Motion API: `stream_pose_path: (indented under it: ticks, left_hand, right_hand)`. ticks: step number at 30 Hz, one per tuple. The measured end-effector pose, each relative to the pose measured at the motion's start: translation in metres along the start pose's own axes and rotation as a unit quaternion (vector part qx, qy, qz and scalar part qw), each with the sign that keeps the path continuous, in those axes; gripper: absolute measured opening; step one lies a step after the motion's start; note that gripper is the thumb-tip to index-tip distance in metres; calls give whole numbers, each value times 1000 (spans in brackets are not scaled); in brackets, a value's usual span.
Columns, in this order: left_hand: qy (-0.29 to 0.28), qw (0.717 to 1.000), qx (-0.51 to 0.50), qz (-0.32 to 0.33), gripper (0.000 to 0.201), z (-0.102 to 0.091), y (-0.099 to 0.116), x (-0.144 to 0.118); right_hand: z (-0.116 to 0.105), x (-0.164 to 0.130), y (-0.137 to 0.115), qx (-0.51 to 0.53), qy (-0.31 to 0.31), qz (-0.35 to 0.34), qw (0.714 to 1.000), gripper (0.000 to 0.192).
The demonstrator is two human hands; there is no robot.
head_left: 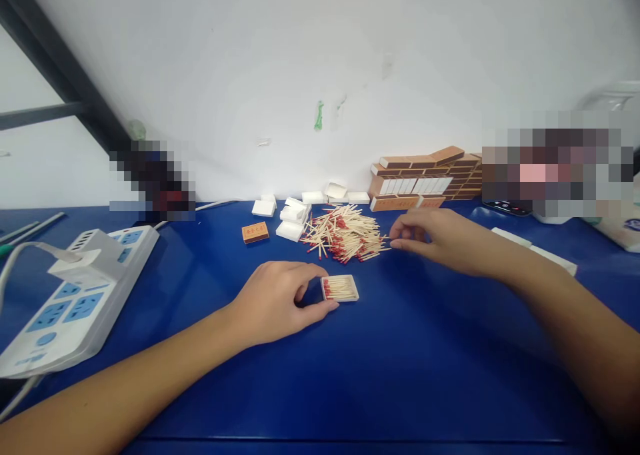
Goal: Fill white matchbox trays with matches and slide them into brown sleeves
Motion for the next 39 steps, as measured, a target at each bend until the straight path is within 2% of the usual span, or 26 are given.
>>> stream_pose_path:
  ticks: [6,10,14,18,25,32,39]
  left_hand:
    - [-6,1000,-4,-4,32,-1,-1,0]
    - [-8,1000,-3,-7,31,-1,-1,0]
    - [-10,1000,-1,-4,31,0,-1,0]
    - [-12,1000,-4,-3,32,0,0,0]
    - [-12,1000,1,-2,32,2,-1,1]
    - [-15,1000,1,0,32,2,-2,-1]
    - [-12,1000,3,2,32,2,-2,0]
  right_hand:
    - [17,1,6,-5,-25,14,1000,22]
    - [14,-3,11,-5,-35,20,999,27]
    - [14,-5,-5,38,-43,-3,998,26]
    - [30,-6,-24,58,-67,-35,995,23]
    - [35,-5,-30,78,-52,-36,995,15]
    - [38,-3,-30,91,-60,-45,993,18]
    - [38,-1,-26,80,-41,-43,995,20]
Point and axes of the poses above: each hand's wrist, its own x-axis towards the middle knuckle, its own z-axis out of the palm, y = z × x, the point moved 6 cm from there along x, towards the middle knuckle, and after that the axes turned 13 degrees about x, right-handed, at the moved point
